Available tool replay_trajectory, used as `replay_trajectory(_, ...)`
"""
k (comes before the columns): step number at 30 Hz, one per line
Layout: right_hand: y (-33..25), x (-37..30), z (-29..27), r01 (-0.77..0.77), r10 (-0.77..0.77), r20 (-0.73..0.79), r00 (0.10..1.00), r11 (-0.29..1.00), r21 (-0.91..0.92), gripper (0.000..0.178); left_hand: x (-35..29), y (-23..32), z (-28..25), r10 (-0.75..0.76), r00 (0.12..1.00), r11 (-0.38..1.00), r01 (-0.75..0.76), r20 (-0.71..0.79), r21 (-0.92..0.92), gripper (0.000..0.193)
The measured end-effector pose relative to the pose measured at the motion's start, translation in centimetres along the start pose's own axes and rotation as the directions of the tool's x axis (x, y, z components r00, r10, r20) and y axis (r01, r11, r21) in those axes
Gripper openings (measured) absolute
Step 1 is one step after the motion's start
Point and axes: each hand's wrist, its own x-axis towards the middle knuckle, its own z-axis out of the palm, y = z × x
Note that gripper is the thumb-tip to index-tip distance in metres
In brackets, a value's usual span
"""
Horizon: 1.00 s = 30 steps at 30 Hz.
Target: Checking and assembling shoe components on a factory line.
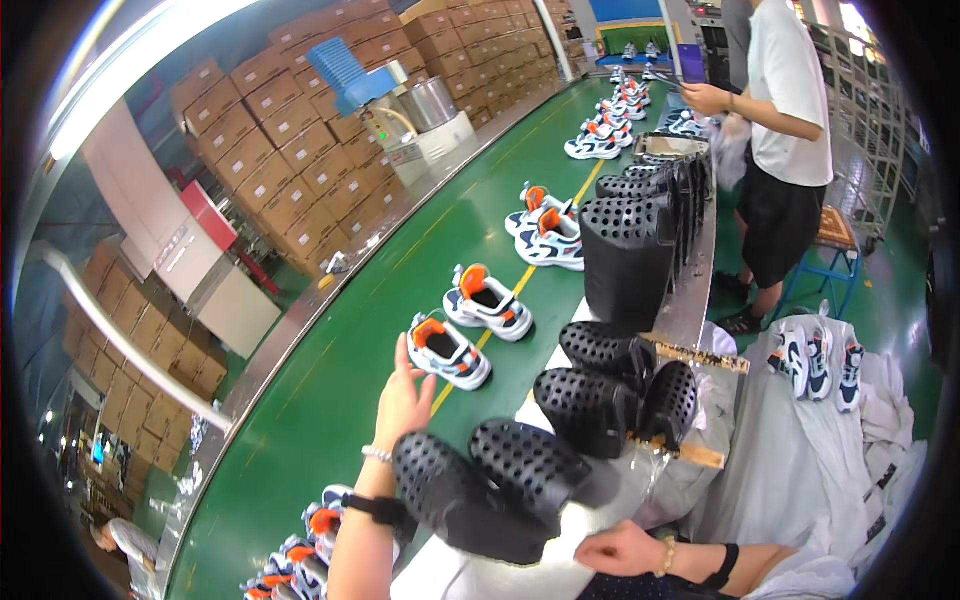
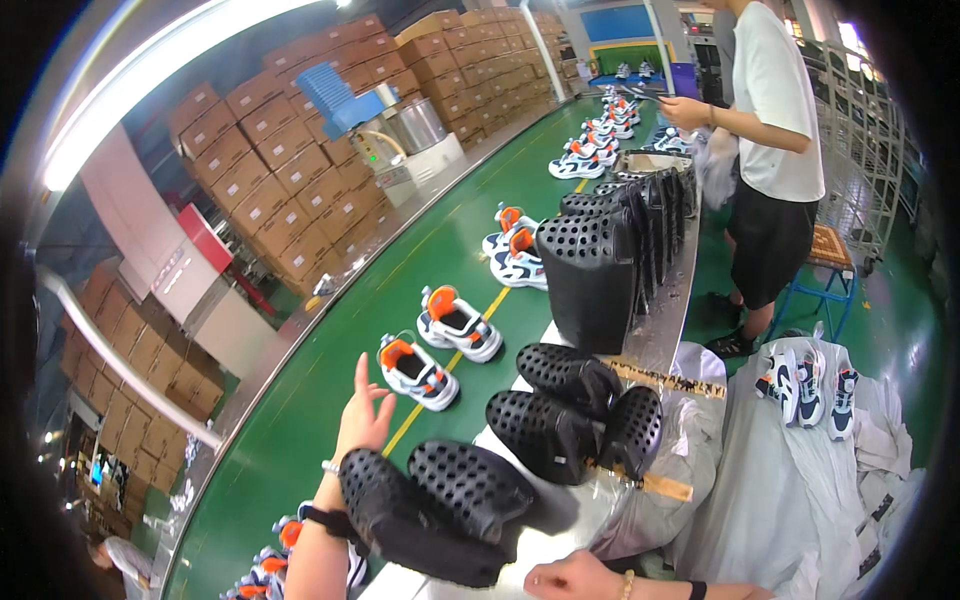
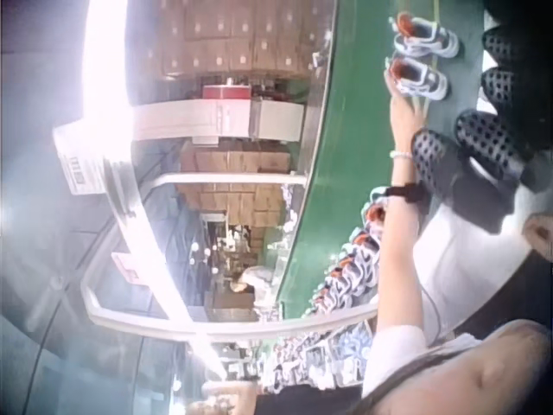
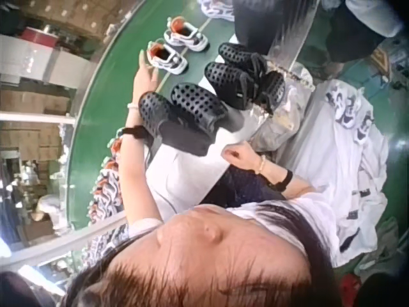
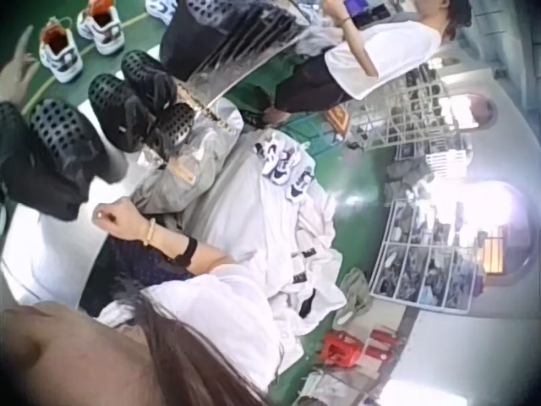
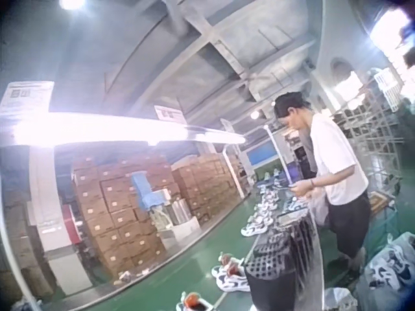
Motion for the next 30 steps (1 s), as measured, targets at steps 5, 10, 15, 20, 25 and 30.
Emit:
replay_trajectory(5, -2.3, 1.3, -1.4, 0.144, -0.145, 0.004, 0.989, 0.989, 0.042, 0.014, 8.6, 1.0, 6.3, -0.040, 0.935, 0.980, -0.033, 0.352, 0.198, 0.104)
replay_trajectory(10, -2.0, 1.4, -1.6, 0.148, -0.149, 0.061, 0.987, 0.989, 0.015, 0.015, 11.2, 1.4, 8.9, 0.033, 0.959, 0.962, -0.107, 0.282, 0.252, 0.063)
replay_trajectory(15, -1.5, 1.7, -1.5, 0.167, -0.166, 0.063, 0.984, 0.986, -0.002, 0.013, 7.1, -1.3, 6.6, -0.045, 0.977, 0.994, 0.023, 0.208, 0.111, 0.036)
replay_trajectory(20, -2.1, 1.3, -1.3, 0.169, -0.169, -0.001, 0.986, 0.985, 0.035, 0.011, -3.3, -3.9, 2.5, -0.232, 0.939, 0.949, 0.163, 0.252, 0.268, 0.037)
replay_trajectory(25, -0.8, 0.3, -0.8, 0.175, -0.172, 0.055, 0.984, 0.982, -0.065, 0.011, -12.8, -5.5, -1.4, 0.347, 0.932, 0.928, -0.358, 0.107, 0.102, 0.038)
replay_trajectory(30, -0.7, -0.1, -0.1, 0.162, -0.162, 0.010, 0.987, 0.983, -0.083, 0.011, -14.4, -2.5, -3.7, -0.410, 0.887, 0.889, 0.337, 0.211, 0.311, 0.025)
